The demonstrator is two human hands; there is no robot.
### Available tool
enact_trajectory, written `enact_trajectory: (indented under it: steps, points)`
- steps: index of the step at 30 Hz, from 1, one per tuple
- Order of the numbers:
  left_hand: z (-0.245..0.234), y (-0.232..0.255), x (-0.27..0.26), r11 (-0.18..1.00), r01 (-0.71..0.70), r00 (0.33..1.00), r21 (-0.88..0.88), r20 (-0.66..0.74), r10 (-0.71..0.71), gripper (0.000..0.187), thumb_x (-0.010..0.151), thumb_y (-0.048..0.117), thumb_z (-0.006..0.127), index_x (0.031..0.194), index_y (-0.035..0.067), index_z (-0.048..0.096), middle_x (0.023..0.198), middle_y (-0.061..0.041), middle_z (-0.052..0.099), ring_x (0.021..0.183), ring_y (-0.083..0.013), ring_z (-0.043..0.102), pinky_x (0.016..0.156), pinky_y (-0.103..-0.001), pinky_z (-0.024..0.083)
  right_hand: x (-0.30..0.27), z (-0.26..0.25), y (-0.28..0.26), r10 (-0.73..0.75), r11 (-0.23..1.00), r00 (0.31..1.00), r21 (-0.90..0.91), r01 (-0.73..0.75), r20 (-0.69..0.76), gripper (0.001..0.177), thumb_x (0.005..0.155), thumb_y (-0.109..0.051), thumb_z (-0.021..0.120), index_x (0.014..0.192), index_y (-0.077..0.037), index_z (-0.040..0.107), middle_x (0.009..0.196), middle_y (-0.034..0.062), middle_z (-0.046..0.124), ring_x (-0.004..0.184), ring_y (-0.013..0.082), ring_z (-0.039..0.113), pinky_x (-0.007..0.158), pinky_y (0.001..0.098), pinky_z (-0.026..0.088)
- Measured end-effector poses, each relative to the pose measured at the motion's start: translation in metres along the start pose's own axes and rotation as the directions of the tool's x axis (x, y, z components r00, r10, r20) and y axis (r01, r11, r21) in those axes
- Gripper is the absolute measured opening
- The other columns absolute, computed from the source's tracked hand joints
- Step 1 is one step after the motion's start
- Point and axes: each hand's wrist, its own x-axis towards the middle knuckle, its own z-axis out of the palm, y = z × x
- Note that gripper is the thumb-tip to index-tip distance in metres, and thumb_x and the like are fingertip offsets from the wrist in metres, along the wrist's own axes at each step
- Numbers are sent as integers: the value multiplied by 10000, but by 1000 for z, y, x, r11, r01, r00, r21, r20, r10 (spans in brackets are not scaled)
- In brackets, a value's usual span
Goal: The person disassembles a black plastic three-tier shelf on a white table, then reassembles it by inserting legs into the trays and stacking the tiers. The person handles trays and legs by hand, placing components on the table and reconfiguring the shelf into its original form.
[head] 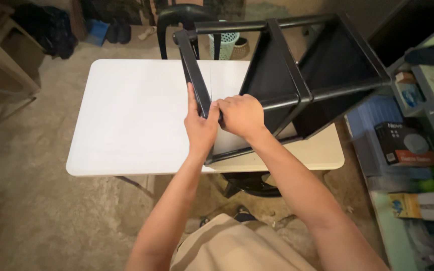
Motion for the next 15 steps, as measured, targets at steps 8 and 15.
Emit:
enact_trajectory:
  steps: [8, 15]
  points:
    - [-22, -23, 26, 987, -112, 994, -111, -10, 112, 395, 941, 58, 678, 1335, 29, 679, 1140, -77, 742, 965, -112, 688, 844, -281, 573, 27, -19, 17, 16, 996, 876, 71, -57, 483, 205, 690, -222, 727, 882, -168, 772, 809, 122, 734, 799, 345, 713, 706, 467, 561]
    - [-42, -25, 41, 989, -147, 988, 35, 62, 145, 248, 948, 36, 732, 1196, 26, 737, 988, -40, 755, 917, -115, 680, 828, -276, 562, 16, -30, 22, 64, 997, 939, 17, -74, 339, 187, 727, -237, 724, 904, -189, 762, 823, 94, 737, 809, 323, 711, 716, 453, 544]
